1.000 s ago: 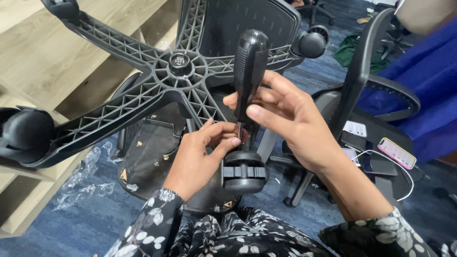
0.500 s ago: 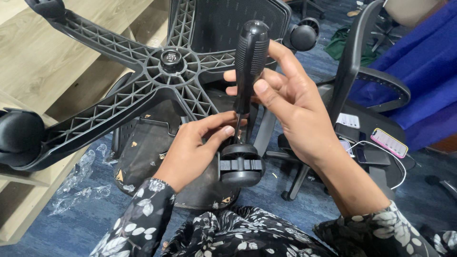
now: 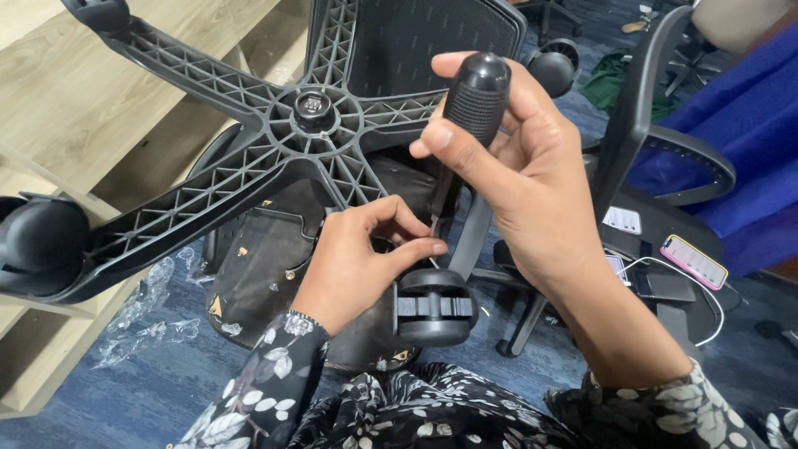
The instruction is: The person repeatedly inserts and removes a black plastic height-adjustment lever into the central hub of an overturned office chair base. They rotate the lever and test its fit multiple times without completing the assembly.
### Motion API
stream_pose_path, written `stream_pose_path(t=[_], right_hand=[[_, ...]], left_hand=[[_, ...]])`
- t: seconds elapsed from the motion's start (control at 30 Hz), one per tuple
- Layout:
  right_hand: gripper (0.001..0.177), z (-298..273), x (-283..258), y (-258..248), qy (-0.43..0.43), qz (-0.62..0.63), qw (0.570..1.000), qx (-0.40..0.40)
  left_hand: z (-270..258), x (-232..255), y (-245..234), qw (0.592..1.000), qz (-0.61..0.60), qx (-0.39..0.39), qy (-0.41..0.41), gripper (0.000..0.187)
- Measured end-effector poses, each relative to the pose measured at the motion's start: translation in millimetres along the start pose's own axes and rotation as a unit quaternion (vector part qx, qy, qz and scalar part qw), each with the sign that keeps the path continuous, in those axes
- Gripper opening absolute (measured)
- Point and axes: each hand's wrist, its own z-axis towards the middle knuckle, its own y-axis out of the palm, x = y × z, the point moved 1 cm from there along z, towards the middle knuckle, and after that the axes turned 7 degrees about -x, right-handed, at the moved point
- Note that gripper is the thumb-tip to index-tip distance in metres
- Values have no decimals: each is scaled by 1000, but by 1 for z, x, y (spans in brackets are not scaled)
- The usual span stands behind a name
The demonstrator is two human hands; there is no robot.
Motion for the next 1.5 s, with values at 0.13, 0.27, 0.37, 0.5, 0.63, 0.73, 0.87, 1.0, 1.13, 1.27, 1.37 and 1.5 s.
stream_pose_path(t=[0.13,0.27,0.37,0.5,0.63,0.73,0.87,1.0,1.13,1.27,1.37,1.5], right_hand=[[44,3,-4,-6,-33,51,997,-50],[46,6,-4,-12,19,43,998,-44],[53,5,-7,-17,21,-13,998,-50],[53,8,-9,-18,-4,-21,999,-48],[42,14,-9,-20,13,-23,999,-35],[38,19,-10,-20,-22,-46,998,-25],[33,26,-5,-23,-20,-80,997,8],[25,29,-8,-26,3,-52,999,-15],[28,31,-14,-28,37,-86,995,-15],[27,30,-20,-25,20,-81,996,-17],[21,28,-22,-23,-39,-139,989,-12],[23,27,-24,-22,-50,-117,992,-2]], left_hand=[[6,4,-4,990,-126,-32,62,34],[16,12,-13,966,-226,-76,101,44],[23,17,-15,971,-197,-68,121,45],[32,23,-16,971,-196,-42,128,40],[36,25,-18,982,-162,-15,100,37],[38,28,-17,991,-88,-1,102,37],[41,32,-13,997,-21,16,71,40],[39,39,-18,990,-75,-51,105,61],[42,43,-27,954,-249,-144,83,70],[44,43,-29,976,-172,-88,102,55],[41,44,-26,996,-65,-14,59,47],[38,51,-17,997,7,44,69,47]])
